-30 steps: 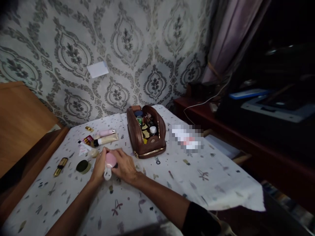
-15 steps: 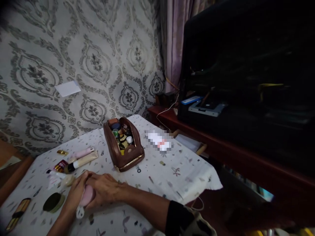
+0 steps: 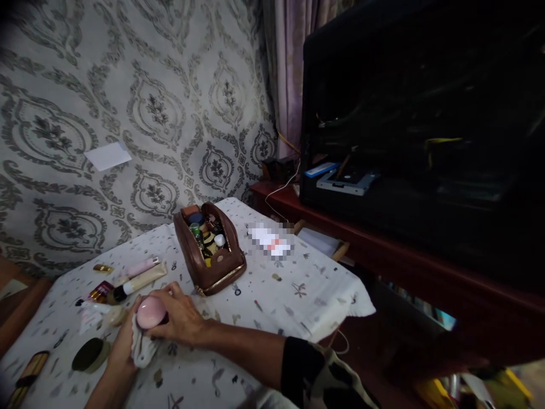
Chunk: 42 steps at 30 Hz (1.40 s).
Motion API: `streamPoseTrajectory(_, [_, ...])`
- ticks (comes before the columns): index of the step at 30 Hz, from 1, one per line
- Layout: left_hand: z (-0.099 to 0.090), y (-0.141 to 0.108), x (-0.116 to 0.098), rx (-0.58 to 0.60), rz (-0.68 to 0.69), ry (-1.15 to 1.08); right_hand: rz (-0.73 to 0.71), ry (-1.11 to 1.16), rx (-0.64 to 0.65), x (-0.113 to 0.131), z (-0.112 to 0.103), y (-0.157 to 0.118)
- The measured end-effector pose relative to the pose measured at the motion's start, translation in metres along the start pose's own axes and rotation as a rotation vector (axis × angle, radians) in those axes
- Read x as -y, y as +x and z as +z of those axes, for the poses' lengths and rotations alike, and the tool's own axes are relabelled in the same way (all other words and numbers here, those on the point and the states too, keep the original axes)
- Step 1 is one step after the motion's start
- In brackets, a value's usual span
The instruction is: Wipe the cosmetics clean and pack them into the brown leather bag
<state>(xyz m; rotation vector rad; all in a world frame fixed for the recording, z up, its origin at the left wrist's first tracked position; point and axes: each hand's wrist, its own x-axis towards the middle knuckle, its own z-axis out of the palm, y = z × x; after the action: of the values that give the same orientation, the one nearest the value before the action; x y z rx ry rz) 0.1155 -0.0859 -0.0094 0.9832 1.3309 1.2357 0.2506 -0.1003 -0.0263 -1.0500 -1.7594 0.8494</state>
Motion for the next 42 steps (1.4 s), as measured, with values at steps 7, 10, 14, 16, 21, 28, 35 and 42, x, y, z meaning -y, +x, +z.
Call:
streamPoseTrajectory(7, [-0.013, 0.007, 0.007, -0.124, 0.293, 0.301, 0.168, 0.149, 0.001, -0.003, 0.005, 0.004])
streamPoseTrajectory(10, [-0.013, 0.004, 0.006, -0.145, 0.322, 0.363, 0.256, 0.217, 0.034, -0.003, 0.005, 0.005])
streamPoseTrajectory(14, [-0.013, 0.005, 0.003, -0.125, 0.319, 0.355, 0.229, 0.311, 0.058, -0.004, 0.007, 0.003])
streamPoseTrajectory(16, [-0.015, 0.007, 0.002, -0.117, 0.286, 0.325, 0.196, 0.369, 0.056, -0.006, 0.009, 0.003])
streamPoseTrajectory(21, [-0.019, 0.014, 0.003, -0.209, 0.205, 0.189, 0.164, 0.457, 0.031, -0.014, 0.017, 0.004])
streamPoseTrajectory(28, [-0.017, 0.008, -0.002, -0.243, 0.206, 0.076, 0.272, 0.496, 0.035, -0.016, 0.016, 0.006])
streamPoseTrajectory(35, [-0.021, 0.008, 0.001, -0.161, 0.201, 0.062, 0.247, 0.485, 0.024, -0.006, 0.007, 0.003])
streamPoseTrajectory(42, [-0.025, 0.007, -0.007, -0.158, 0.204, 0.089, 0.355, 0.825, 0.137, -0.007, 0.012, 0.009])
